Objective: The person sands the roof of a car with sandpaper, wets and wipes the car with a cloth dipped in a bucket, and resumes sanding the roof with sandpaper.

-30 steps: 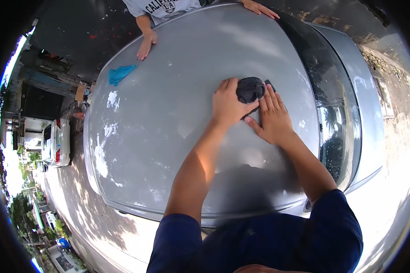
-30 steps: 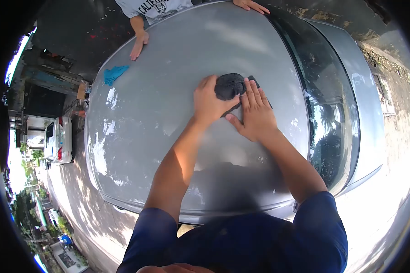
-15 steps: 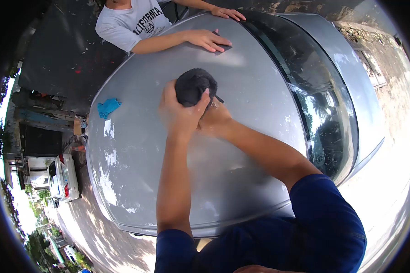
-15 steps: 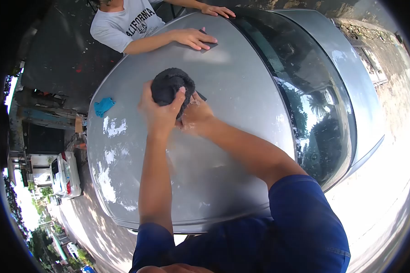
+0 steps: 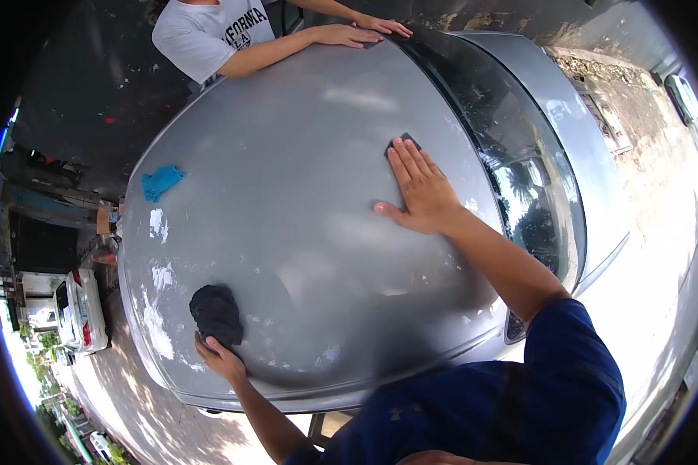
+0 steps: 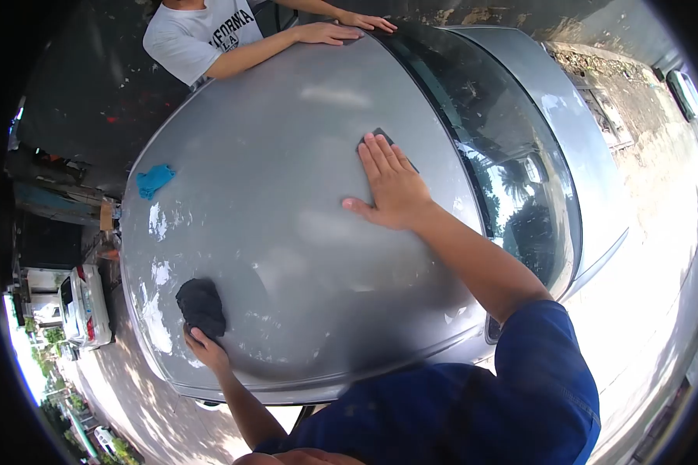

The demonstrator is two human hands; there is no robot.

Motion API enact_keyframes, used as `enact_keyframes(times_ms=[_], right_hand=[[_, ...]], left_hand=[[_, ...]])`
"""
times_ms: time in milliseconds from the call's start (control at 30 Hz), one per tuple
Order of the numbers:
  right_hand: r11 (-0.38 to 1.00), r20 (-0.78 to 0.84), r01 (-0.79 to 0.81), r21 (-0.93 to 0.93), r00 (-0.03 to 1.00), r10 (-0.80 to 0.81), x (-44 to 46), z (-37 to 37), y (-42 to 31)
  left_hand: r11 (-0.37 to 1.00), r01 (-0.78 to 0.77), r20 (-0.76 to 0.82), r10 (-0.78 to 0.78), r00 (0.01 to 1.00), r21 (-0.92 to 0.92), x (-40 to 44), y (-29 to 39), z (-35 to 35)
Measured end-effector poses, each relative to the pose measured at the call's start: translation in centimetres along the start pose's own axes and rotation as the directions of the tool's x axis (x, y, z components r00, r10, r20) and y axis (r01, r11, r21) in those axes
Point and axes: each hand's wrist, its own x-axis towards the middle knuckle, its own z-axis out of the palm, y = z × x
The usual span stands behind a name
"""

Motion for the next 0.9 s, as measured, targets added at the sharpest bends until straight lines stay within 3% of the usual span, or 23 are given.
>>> enact_keyframes(times_ms=[67,100,200,267,367,400,433,467,533,633,733,800,900], right_hand=[[0.995,-0.032,-0.095,-0.008,0.995,0.095,0.7,-0.1,3.6],[0.983,-0.045,-0.183,0.026,0.982,0.184,3.1,0.2,4.7],[0.992,-0.090,-0.116,0.049,0.989,0.120,7.1,1.1,-0.6],[0.976,0.024,0.202,0.078,0.979,-0.204,3.3,1.9,-7.2],[0.989,0.058,0.133,0.058,0.989,-0.136,0.7,-0.2,-4.5],[0.995,-0.009,-0.089,-0.047,0.996,0.089,3.0,0.0,-0.3],[0.952,-0.037,-0.304,0.042,0.951,0.306,5.8,0.1,3.7],[0.929,-0.068,-0.363,0.071,0.928,0.367,8.5,1.5,6.9],[0.966,0.004,-0.259,-0.024,0.966,0.259,10.0,0.7,-0.4],[0.999,0.096,0.046,-0.013,0.994,-0.045,7.3,1.9,-8.8],[1.000,0.082,-0.020,-0.024,0.996,0.022,6.9,0.5,-2.5],[0.915,0.027,-0.402,0.026,0.915,0.402,10.1,0.6,6.2],[0.961,-0.014,-0.274,0.043,0.961,0.275,10.3,0.8,-1.0]], left_hand=[[0.994,0.110,0.033,-0.109,0.993,-0.011,-0.4,-1.7,-0.2],[0.961,0.110,0.002,-0.114,0.993,0.254,-0.6,-0.6,0.3],[0.980,0.127,0.030,-0.133,0.991,0.150,-0.7,-1.1,-0.1],[0.991,0.077,0.041,-0.082,0.996,0.112,-1.5,-2.1,-0.2],[0.985,0.060,0.006,-0.061,0.998,0.163,-0.8,-2.6,0.2],[0.977,0.068,0.005,-0.070,0.998,0.201,-0.6,-2.0,0.0],[0.968,0.079,0.005,-0.082,0.997,0.239,-0.4,-1.3,-0.1],[0.959,0.099,-0.003,-0.102,0.995,0.266,-0.7,-0.7,0.0],[0.962,0.097,0.005,-0.102,0.995,0.256,-0.4,-0.9,-0.1],[0.968,0.090,0.021,-0.098,0.995,0.236,-1.0,-1.4,0.1],[0.955,0.080,0.018,-0.088,0.996,0.286,-0.3,-1.5,0.1],[0.929,0.124,0.010,-0.136,0.991,0.349,-0.5,-1.3,0.6],[0.930,0.135,0.059,-0.164,0.985,0.343,-0.6,-0.9,0.5]])
